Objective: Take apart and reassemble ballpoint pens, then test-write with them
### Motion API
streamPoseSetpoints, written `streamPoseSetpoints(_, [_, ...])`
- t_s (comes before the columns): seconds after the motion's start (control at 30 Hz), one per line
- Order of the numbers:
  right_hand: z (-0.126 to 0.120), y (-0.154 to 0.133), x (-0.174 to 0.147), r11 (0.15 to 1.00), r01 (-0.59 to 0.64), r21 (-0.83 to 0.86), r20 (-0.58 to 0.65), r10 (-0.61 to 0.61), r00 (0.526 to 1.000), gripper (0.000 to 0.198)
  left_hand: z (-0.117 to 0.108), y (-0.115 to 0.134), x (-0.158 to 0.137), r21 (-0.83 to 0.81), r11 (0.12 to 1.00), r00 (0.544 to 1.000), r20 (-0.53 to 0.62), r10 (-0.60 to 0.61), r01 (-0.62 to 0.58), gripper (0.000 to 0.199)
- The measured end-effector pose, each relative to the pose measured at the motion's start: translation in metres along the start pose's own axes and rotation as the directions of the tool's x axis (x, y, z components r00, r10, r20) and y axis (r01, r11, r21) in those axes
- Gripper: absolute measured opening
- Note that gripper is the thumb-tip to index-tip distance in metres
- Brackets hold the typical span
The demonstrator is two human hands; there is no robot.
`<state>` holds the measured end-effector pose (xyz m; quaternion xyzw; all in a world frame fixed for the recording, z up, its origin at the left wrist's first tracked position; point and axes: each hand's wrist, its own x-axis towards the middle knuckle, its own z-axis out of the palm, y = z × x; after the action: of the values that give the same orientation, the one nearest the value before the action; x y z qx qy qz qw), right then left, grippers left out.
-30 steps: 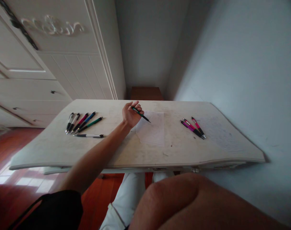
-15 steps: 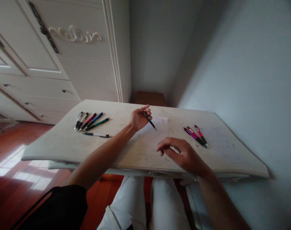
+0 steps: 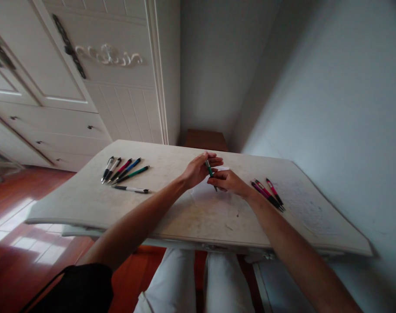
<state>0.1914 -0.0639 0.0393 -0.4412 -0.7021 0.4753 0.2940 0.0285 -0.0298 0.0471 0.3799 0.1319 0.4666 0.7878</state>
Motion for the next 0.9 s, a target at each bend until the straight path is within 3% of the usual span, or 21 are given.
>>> streamPoseSetpoints(0.13, [-0.002, 0.002, -0.001, 0.992, -0.067, 0.112, 0.027, 0.064, 0.998, 0.043, -0.006, 0.004, 0.002, 0.023, 1.000, 0.999, -0.040, 0.003, -0.002, 0.034])
streamPoseSetpoints(0.23, [-0.001, 0.004, -0.003, 0.987, -0.072, 0.144, -0.007, 0.074, 0.997, 0.041, -0.012, 0.005, 0.004, 0.026, 0.999, 0.998, -0.058, -0.037, 0.038, 0.029])
streamPoseSetpoints(0.5, [-0.002, -0.001, -0.007, 0.996, 0.052, 0.072, -0.083, -0.046, 0.995, 0.046, -0.012, 0.007, 0.004, -0.069, 0.988, 0.988, -0.065, -0.141, 0.137, 0.013])
streamPoseSetpoints(0.9, [0.001, 0.010, -0.004, 0.998, 0.049, -0.036, -0.087, -0.052, 0.995, 0.038, -0.011, 0.012, -0.001, -0.054, 0.988, 0.990, 0.016, -0.142, 0.143, 0.032])
